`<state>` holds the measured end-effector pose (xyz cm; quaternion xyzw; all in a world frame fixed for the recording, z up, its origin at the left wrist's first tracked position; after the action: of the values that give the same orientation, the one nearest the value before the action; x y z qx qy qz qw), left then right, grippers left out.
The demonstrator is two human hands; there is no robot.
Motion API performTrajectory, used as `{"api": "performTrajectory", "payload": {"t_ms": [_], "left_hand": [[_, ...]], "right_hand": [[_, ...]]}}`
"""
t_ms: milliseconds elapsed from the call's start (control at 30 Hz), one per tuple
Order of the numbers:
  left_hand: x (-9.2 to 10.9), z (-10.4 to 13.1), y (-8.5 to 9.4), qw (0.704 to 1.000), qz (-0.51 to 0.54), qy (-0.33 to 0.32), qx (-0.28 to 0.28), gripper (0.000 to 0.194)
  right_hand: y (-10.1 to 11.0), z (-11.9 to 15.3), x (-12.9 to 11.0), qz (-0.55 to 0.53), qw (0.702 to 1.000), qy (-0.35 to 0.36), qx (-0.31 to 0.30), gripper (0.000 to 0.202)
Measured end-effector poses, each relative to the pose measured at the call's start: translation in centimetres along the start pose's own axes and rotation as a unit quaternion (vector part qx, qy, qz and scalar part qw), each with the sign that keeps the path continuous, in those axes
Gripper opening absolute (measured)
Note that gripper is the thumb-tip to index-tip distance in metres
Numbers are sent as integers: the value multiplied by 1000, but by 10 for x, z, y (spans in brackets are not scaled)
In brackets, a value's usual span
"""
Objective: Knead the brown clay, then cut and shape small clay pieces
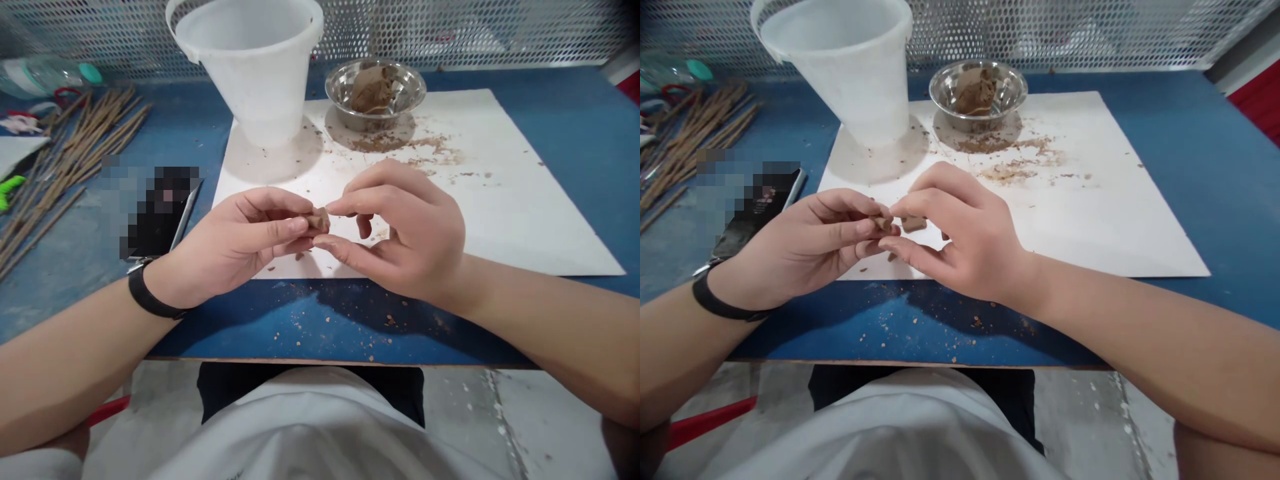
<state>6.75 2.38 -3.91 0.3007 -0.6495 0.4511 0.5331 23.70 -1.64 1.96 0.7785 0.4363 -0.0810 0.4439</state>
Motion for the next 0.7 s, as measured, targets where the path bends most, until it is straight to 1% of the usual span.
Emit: {"api": "performTrajectory", "payload": {"t_ms": [100,167,333,533,700], "left_hand": [[2,0,-3,1000,17,-14,6,18],[3,1,-5,999,24,-22,1,19],[4,1,-5,999,15,-31,-5,18],[5,1,-2,998,-28,-50,-12,15],[6,2,0,995,-69,-68,-26,12]], "right_hand": [[1,3,-1,-31,998,42,28,8],[-1,4,-1,-40,997,53,26,5],[1,3,-1,-44,998,47,16,8],[0,3,-5,-50,997,54,11,6],[0,3,-1,-82,996,26,-2,7]]}}
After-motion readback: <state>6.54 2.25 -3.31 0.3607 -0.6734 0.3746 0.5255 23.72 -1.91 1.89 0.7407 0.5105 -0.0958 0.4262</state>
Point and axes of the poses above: each hand's wrist, its own z-axis away from the middle knuckle, its own y-axis out of the back of the hand, x = y × z, the point moved 8 cm from there along -z, towards the middle knuckle, and after that the axes turned 13 degrees about -y, right-handed, at the moved point
